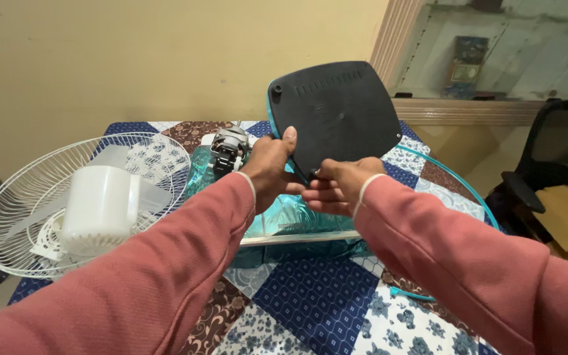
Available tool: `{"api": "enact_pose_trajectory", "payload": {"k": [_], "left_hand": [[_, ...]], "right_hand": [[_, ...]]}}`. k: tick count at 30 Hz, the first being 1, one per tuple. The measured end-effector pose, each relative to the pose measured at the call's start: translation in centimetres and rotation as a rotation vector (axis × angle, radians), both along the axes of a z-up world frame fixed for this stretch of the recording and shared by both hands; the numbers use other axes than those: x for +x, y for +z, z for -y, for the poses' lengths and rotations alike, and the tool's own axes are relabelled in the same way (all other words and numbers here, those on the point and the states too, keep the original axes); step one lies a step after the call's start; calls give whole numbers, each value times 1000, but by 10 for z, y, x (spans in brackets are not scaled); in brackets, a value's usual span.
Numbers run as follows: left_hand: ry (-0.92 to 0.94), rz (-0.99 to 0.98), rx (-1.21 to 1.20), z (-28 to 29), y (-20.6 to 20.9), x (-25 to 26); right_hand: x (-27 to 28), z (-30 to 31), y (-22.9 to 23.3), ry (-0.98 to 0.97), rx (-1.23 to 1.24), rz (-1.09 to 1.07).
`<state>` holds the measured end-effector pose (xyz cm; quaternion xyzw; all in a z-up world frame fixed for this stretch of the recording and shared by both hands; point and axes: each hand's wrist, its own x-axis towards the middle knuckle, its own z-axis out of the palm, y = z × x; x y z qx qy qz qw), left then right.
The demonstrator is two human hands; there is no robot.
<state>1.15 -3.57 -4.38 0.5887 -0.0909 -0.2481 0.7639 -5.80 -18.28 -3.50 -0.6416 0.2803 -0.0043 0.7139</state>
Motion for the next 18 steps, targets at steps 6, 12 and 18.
{"api": "enact_pose_trajectory", "payload": {"k": [6,12,18], "left_hand": [[11,39,59,2,0,8],[-24,-11,-17,4,1,16],[49,-31,4,5,0,26]], "right_hand": [[2,6,-11,-29,316,10],[-6,60,-29,-211,-94,-11],[1,131,-89,75,-1094,-54]]}}
